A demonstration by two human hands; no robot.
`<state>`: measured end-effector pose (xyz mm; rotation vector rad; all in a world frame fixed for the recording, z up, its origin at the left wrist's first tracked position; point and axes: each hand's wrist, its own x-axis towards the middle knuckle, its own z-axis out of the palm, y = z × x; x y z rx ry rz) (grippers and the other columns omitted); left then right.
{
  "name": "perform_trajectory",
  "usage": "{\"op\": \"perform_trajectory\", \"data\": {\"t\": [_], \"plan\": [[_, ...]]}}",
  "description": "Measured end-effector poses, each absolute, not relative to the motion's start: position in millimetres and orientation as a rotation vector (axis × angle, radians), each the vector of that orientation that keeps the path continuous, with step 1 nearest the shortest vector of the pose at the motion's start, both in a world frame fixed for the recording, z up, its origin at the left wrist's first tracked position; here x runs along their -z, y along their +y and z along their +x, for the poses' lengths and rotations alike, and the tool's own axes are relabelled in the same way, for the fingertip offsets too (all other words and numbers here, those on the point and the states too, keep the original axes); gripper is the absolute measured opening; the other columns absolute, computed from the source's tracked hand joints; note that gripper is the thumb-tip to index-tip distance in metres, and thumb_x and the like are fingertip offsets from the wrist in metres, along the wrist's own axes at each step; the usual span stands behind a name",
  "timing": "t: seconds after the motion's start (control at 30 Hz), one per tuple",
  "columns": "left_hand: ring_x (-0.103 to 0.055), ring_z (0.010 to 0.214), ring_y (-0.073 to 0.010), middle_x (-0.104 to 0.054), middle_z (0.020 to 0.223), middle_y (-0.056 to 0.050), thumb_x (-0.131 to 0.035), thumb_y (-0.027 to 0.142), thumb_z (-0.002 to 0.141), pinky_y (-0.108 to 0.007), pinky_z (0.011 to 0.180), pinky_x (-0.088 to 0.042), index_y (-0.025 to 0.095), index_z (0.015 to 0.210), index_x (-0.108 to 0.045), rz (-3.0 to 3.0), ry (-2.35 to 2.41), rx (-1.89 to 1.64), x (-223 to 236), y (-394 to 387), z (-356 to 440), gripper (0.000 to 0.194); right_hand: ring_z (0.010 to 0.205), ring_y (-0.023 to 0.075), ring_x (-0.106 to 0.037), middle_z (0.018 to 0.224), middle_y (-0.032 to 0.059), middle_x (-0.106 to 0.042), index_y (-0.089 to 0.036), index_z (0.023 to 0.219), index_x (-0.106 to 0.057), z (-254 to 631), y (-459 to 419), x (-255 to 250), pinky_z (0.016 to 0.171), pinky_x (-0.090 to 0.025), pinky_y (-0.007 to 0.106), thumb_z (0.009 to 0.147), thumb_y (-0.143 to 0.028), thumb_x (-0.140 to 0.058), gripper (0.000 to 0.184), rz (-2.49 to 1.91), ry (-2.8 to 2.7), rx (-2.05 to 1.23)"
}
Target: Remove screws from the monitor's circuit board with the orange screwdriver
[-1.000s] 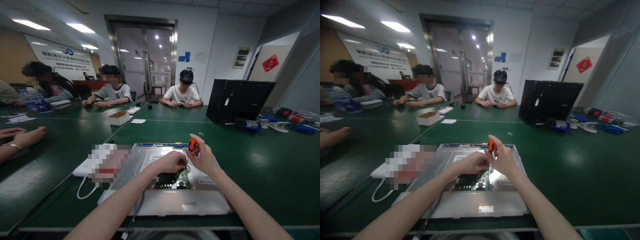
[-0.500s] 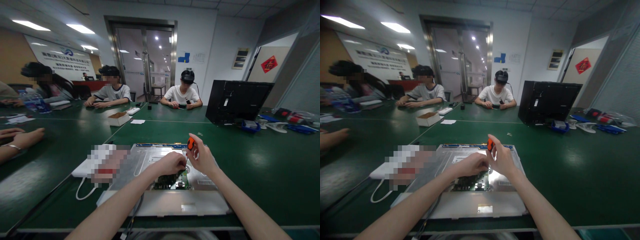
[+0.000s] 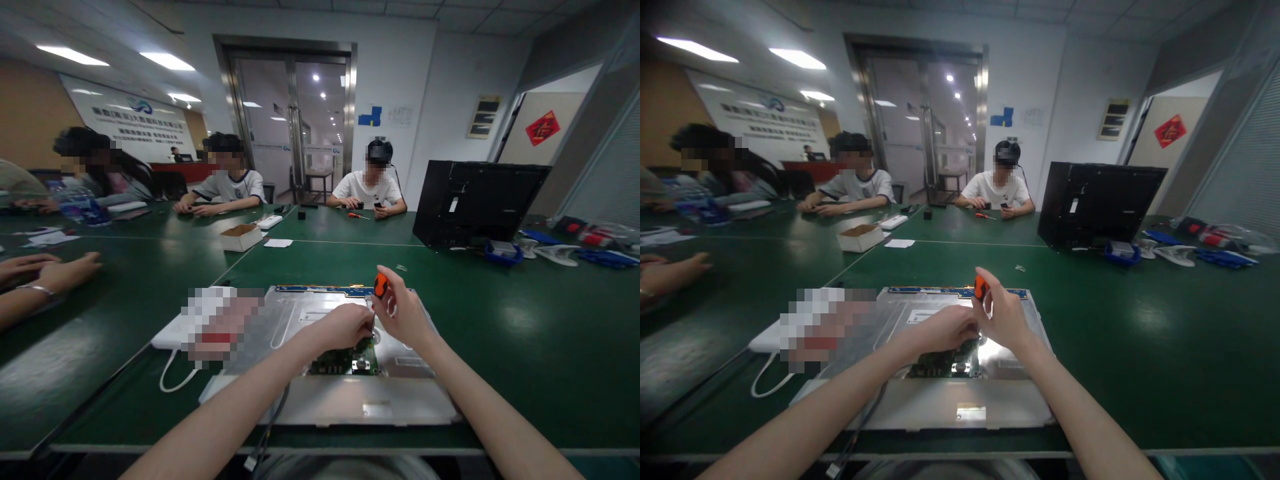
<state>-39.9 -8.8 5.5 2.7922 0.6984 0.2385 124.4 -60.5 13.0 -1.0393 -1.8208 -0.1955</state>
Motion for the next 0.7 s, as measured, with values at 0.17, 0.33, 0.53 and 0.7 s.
{"op": "perform_trajectory", "data": {"t": [0.17, 0.33, 0.53, 0.7], "plan": [[-0.068, 0.079, -0.0208, -0.075, 0.085, -0.006, -0.06, 0.006, 0.08, -0.025, 0.07, -0.047, 0.016, 0.084, -0.07, 2.768, 0.693, -0.214, -10.2, -8.3, -42.0, 0.015, 0.045, 0.009, -0.053, 0.064, -0.0068, -0.058, -0.019, 0.139, -0.041, 125.2, -58.6, -12.0, 0.046, -0.04, 0.019, 0.089, -0.02, -0.055, 0.052, -1.049, -1.807, 0.151], [-0.068, 0.084, -0.0212, -0.075, 0.089, -0.006, -0.059, 0.005, 0.08, -0.025, 0.074, -0.048, 0.016, 0.087, -0.071, 2.733, 0.686, -0.255, -8.7, -11.5, -45.0, 0.018, 0.045, 0.0097, -0.053, 0.061, -0.0075, -0.056, -0.02, 0.138, -0.042, 124.7, -57.9, -10.4, 0.046, -0.04, 0.019, 0.092, -0.025, -0.057, 0.049, -1.039, -1.798, 0.191], [-0.068, 0.083, -0.0203, -0.075, 0.091, -0.006, -0.056, 0.003, 0.079, -0.025, 0.075, -0.049, 0.017, 0.089, -0.071, 2.68, 0.679, -0.284, -7.1, -12.1, -46.5, 0.022, 0.045, 0.0095, -0.051, 0.062, -0.0068, -0.057, -0.02, 0.138, -0.044, 125.9, -58.7, -10.8, 0.046, -0.04, 0.019, 0.092, -0.03, -0.059, 0.049, -1.062, -1.814, 0.158], [-0.068, 0.082, -0.0209, -0.075, 0.091, -0.007, -0.057, 0.004, 0.077, -0.026, 0.074, -0.048, 0.016, 0.087, -0.07, 2.695, 0.664, -0.287, -8.3, -11.3, -47.2, 0.02, 0.045, 0.0099, -0.052, 0.065, -0.0055, -0.059, -0.02, 0.14, -0.04, 125.2, -61.7, -14.2, 0.046, -0.04, 0.02, 0.091, -0.023, -0.054, 0.051, -1.037, -1.835, 0.204]]}}
